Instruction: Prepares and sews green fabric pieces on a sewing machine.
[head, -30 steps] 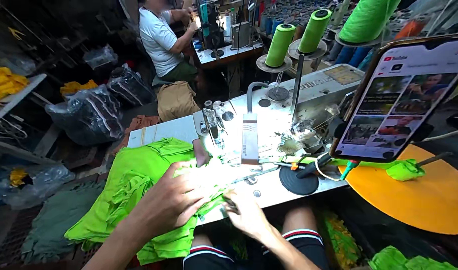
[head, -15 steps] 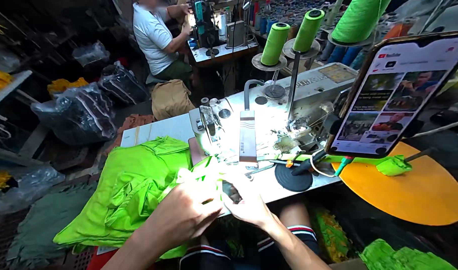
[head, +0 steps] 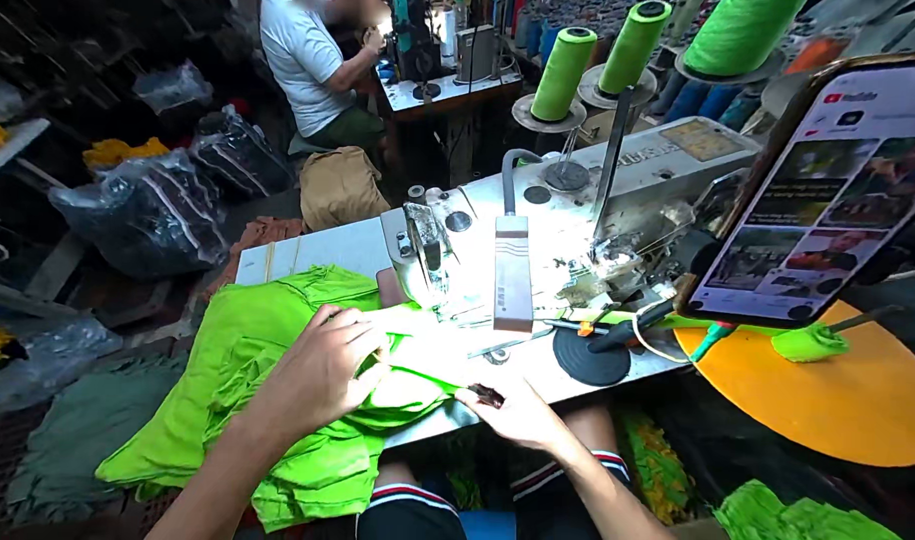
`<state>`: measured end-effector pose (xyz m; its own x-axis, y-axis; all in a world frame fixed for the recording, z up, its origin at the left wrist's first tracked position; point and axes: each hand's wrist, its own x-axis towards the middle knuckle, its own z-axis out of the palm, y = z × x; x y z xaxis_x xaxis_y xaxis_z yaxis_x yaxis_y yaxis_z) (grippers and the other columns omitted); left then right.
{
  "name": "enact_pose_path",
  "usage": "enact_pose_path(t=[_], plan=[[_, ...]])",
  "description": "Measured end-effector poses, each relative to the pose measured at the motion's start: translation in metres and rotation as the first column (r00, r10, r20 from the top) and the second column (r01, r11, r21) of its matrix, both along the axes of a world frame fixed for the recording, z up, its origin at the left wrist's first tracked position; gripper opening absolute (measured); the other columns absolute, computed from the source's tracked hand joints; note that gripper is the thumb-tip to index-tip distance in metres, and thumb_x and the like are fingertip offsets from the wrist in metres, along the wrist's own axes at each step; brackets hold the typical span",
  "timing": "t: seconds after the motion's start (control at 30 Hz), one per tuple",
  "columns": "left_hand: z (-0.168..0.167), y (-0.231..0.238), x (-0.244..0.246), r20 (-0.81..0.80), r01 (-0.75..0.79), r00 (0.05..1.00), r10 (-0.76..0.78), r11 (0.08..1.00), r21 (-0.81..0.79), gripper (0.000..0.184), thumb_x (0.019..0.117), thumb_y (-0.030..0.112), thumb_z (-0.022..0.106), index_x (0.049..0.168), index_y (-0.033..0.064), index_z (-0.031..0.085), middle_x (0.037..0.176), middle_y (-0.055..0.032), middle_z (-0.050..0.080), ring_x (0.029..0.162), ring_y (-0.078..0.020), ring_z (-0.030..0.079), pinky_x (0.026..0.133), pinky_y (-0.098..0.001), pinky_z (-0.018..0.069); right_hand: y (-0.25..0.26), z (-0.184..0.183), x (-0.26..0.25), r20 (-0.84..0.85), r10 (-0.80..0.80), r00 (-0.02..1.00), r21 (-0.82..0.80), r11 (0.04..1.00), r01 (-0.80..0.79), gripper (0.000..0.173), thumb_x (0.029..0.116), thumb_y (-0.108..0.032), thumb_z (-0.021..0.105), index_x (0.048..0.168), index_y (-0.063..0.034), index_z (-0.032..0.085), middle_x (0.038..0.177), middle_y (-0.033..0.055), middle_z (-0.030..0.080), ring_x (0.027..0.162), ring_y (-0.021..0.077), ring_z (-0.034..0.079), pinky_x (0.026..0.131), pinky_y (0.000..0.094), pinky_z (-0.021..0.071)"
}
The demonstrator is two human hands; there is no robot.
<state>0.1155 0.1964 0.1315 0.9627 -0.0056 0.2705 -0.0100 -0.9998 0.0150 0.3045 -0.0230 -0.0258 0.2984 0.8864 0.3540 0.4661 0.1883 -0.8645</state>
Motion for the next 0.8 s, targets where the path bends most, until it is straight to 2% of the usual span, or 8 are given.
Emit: enact_pose_path(t=[0.07,0.17,0.33,0.43,0.5,0.63,0.7,0.8], plan=[[0.003,-0.005,0.001,-0.008,0.031,0.999,-0.031,0.998,-0.05,0.016,0.0948,0.028,0.059,0.096,0.0168,0.07,0.1,0.0034,0.072,0.107,-0.0132,0.066,0.102,-0.0399,0.0461,0.003,0.005,0.004,0.021,0.006,1.0,0.01,1.0,-0.006,0.023,0.1004,-0.027,0.065,0.106,-0.0079,0.075,0.096,0.0025,0.073,0.087,0.004,0.066,0.081,0.023,0.0563],[0.001,-0.015,0.004,0.003,0.091,0.996,-0.091,0.991,-0.097,0.019,0.0979,0.028,0.058,0.093,0.0146,0.07,0.093,0.0012,0.071,0.099,-0.0141,0.067,0.104,-0.0395,0.0463,0.006,0.008,0.008,0.038,0.024,0.999,0.02,0.999,-0.025,0.021,0.0997,-0.026,0.066,0.105,-0.0078,0.075,0.096,0.0029,0.073,0.088,0.0042,0.066,0.082,0.0222,0.0556],[-0.011,-0.03,0.01,-0.013,0.106,0.994,-0.109,0.984,-0.144,0.024,0.1037,0.031,0.054,0.105,0.0172,0.073,0.106,0.0017,0.072,0.109,-0.0148,0.064,0.105,-0.0381,0.0447,0.01,0.014,0.012,0.059,0.029,0.998,0.04,0.999,-0.032,0.019,0.0984,-0.024,0.067,0.103,-0.007,0.074,0.097,0.0033,0.072,0.09,0.0041,0.066,0.082,0.0213,0.0553],[-0.021,-0.036,0.015,0.011,0.09,0.996,-0.09,0.978,-0.186,0.024,0.1019,0.031,0.054,0.106,0.0186,0.075,0.108,0.0014,0.073,0.111,-0.0159,0.063,0.102,-0.0384,0.0458,0.012,0.016,0.013,0.068,0.018,0.998,0.028,0.999,-0.02,0.02,0.098,-0.026,0.067,0.102,-0.0071,0.075,0.096,0.0033,0.073,0.089,0.0038,0.066,0.082,0.0218,0.0549],[-0.028,-0.039,0.018,0.039,0.072,0.997,-0.065,0.977,-0.203,0.025,0.1019,0.031,0.055,0.107,0.0175,0.075,0.111,-0.0007,0.073,0.114,-0.0179,0.064,0.105,-0.0418,0.0449,0.014,0.018,0.014,0.068,0.002,0.998,0.029,1.0,-0.004,0.02,0.0974,-0.025,0.068,0.102,-0.0072,0.075,0.095,0.0033,0.073,0.089,0.0031,0.066,0.083,0.0215,0.0553],[-0.04,-0.049,0.025,0.086,0.029,0.996,-0.003,0.955,-0.297,0.024,0.1026,0.029,0.054,0.11,0.0181,0.075,0.117,0.0019,0.073,0.121,-0.0131,0.062,0.112,-0.0436,0.0407,0.017,0.02,0.02,0.093,0.011,0.996,0.031,0.999,-0.014,0.02,0.097,-0.024,0.068,0.105,-0.007,0.076,0.098,0.0038,0.074,0.092,0.0038,0.067,0.085,0.0221,0.0552],[-0.046,-0.055,0.029,0.093,-0.006,0.995,0.039,0.943,-0.334,0.024,0.1041,0.029,0.054,0.11,0.0194,0.075,0.116,0.0043,0.073,0.118,-0.0093,0.063,0.111,-0.0416,0.0415,0.019,0.02,0.022,0.123,0.006,0.992,0.045,0.999,-0.012,0.021,0.0975,-0.025,0.068,0.106,-0.0076,0.076,0.101,0.0039,0.074,0.096,0.0049,0.068,0.089,0.0239,0.0551],[-0.058,-0.063,0.035,0.144,-0.038,0.986,0.088,0.947,-0.319,0.023,0.1044,0.029,0.055,0.108,0.0201,0.075,0.113,0.0044,0.074,0.113,-0.009,0.066,0.107,-0.0417,0.0467,0.021,0.021,0.025,0.154,0.014,0.988,0.086,0.996,-0.028,0.02,0.097,-0.024,0.068,0.106,-0.0074,0.076,0.102,0.0049,0.074,0.1,0.0067,0.067,0.093,0.0256,0.0543]])
